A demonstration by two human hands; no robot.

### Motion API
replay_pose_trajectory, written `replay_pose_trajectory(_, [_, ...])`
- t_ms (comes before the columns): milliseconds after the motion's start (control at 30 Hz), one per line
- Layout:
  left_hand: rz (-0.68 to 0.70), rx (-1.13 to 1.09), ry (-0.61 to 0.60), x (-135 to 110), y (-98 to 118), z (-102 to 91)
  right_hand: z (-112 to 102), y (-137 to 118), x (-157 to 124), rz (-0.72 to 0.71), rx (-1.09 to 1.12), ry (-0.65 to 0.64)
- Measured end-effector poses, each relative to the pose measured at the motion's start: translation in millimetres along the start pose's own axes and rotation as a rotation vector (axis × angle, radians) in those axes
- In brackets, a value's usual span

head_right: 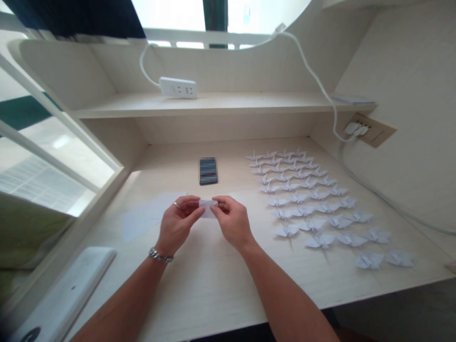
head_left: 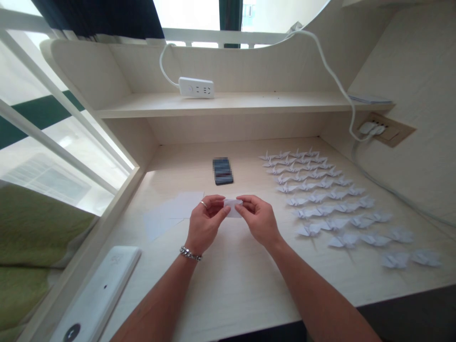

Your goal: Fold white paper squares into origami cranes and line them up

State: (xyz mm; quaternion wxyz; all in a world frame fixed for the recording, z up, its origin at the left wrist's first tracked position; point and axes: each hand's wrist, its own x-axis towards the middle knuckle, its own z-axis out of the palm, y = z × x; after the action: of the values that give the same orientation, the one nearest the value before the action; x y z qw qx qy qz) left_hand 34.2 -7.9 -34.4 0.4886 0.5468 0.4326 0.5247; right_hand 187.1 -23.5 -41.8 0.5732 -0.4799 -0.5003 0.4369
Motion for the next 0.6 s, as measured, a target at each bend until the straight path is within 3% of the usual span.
replay_pose_trajectory(167, [0.098, 0.271, -0.034, -1.5, 3.7, -7.3, -0.2, -3.6, -1.3, -0.052, -0.166, -0.053])
replay_pose_trajectory(433, [0.049, 0.499, -0.185, -1.5, 16.9, -10.0, -0.9, -6.4, -1.1, -0.085, -0.231, -0.062])
replay_pose_trajectory(600, [0.154, 0.475, -0.112, -4.0, 20.0, -7.8, -0.7, -10.0, -2.6, -0.085, -0.171, -0.060])
